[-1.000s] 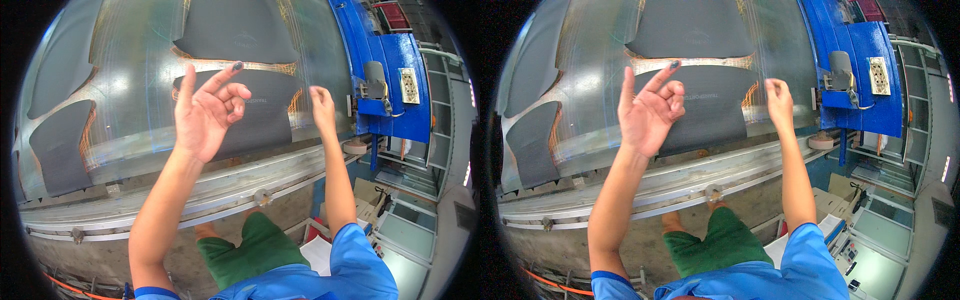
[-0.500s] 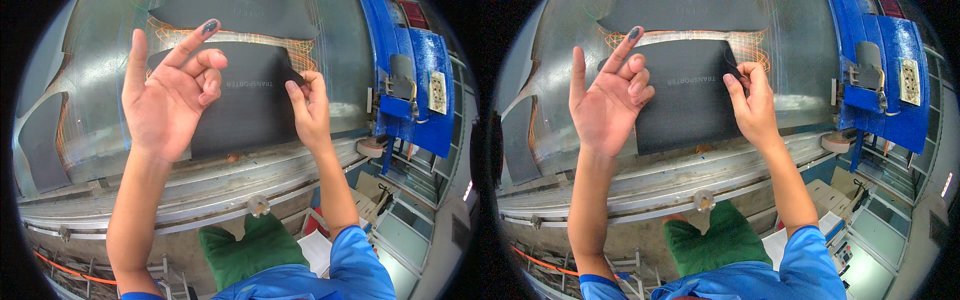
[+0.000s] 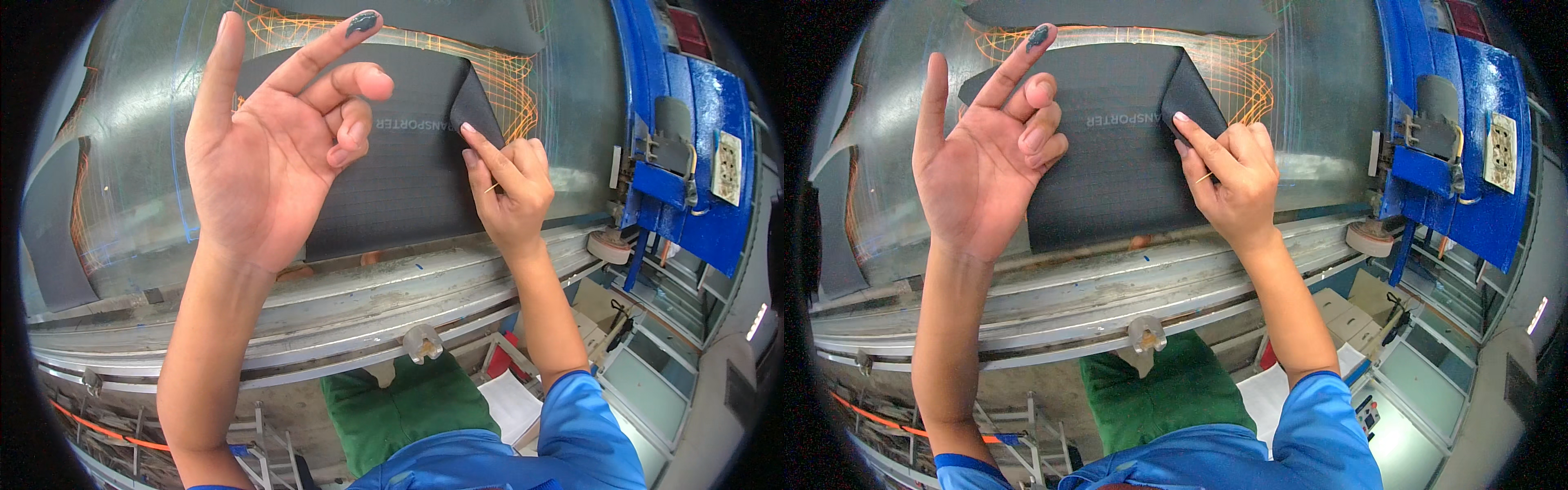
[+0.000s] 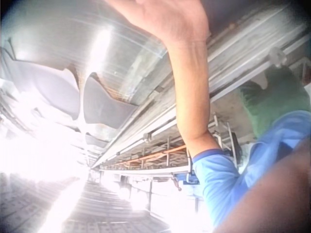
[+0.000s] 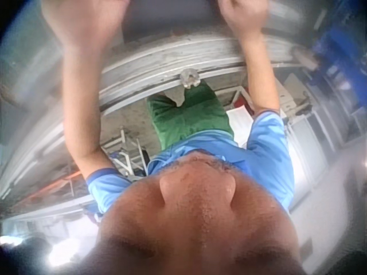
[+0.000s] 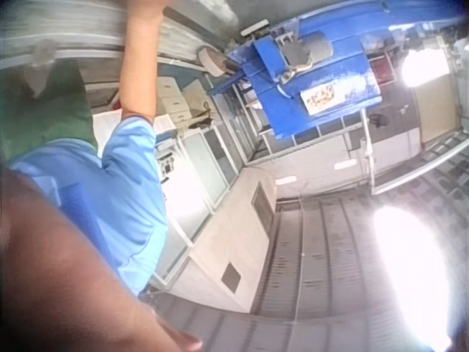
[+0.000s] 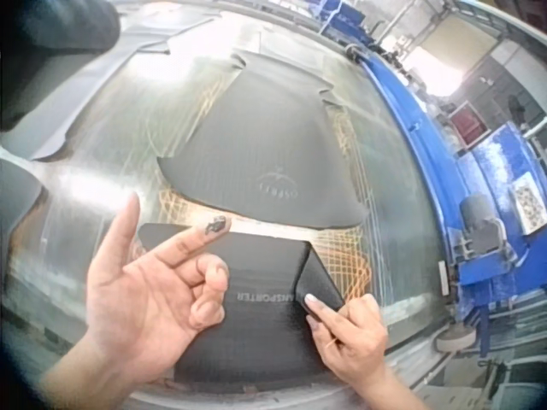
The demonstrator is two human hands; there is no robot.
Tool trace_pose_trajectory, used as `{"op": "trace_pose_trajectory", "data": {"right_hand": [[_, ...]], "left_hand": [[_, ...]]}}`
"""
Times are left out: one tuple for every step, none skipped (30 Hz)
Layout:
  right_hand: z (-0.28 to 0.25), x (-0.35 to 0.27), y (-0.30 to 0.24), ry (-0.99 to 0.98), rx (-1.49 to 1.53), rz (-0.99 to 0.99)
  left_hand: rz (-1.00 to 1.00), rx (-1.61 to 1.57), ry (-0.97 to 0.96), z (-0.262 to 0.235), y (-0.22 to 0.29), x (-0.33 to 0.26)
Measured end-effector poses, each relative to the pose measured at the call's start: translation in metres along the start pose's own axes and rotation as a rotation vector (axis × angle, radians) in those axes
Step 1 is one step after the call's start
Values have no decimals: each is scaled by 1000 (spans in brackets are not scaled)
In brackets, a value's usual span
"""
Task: The person uses a small wooden stick to mark or trace lines on black rubber-like material pieces labeled 'TRANSPORTER' and 'OSPREY' on a metal workbench. The person repeatedly picks up and places down the material pieces while performing the marking task.
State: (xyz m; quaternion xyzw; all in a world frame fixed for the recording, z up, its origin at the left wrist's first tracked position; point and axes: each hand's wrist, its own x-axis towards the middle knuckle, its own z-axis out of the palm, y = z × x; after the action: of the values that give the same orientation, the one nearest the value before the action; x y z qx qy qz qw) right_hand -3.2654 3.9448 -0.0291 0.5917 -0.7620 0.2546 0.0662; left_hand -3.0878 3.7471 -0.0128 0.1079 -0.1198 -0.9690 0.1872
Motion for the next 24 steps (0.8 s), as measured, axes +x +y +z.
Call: {"op": "trace_pose_trajectory", "data": {"right_hand": [[0, 0, -1, -9, -1, -4], [1, 0, -1, -17, -2, -8], [1, -1, -1, -25, -4, -11], [2, -1, -1, -23, -14, -18], [4, 0, 0, -21, -24, -25], [5, -1, 0, -18, -32, -31], [6, -1, -1, -20, -13, -26], [6, -2, -1, -22, 5, -20], [6, 0, 0, -18, 19, -23], [4, 0, 0, 34, 136, 113], [0, -4, 2, 85, 253, 249], [-3, -10, 6, 134, 374, 390], [-3, -12, 8, 161, 395, 431], [-3, -13, 11, 189, 420, 466], [-4, -11, 7, 186, 419, 462], [-4, -11, 4, 183, 418, 458], [-3, -12, 5, 141, 312, 322], [-3, -9, 2, 119, 262, 259], [-3, -4, -4, 97, 212, 195], [-3, -1, -8, 76, 162, 132], [-2, -2, -6, 48, 141, 89], [-1, -1, -5, 20, 105, 60], [0, 0, -4, -8, 68, 30], [1, 0, -3, -37, 34, 4]], "left_hand": [[-2, -3, 3, 0, 0, 0], [-4, -5, 5, -1, 0, 0], [-8, -7, 7, -1, 0, 1], [-7, -9, 3, -1, 0, 1], [-7, -12, -1, 0, 1, 2], [-6, -12, -3, 1, 1, 2], [-9, -15, 2, 0, 0, 1], [-11, -17, 6, -1, -2, 0], [-6, -18, 3, -3, -1, 1], [-6, -23, 3, -3, 0, 1], [-6, -28, 3, -4, 1, 1], [-9, -33, 10, -4, 0, 0], [-4, -21, 10, -4, 0, 1], [1, -10, 10, -2, 2, 2], [2, 1, 10, -1, 1, 2], [-1, -4, 15, -1, 0, 2], [-5, -9, 20, 0, -1, 1], [-3, -12, 24, 0, -1, 1], [-4, -11, 17, -1, 0, 1], [-4, -10, 11, -3, 0, 0], [-5, -12, 2, -4, 1, -1], [-5, -14, 2, -4, 1, 0], [-5, -15, 1, -4, 1, 0], [-7, -17, 4, -4, 0, 0]]}}
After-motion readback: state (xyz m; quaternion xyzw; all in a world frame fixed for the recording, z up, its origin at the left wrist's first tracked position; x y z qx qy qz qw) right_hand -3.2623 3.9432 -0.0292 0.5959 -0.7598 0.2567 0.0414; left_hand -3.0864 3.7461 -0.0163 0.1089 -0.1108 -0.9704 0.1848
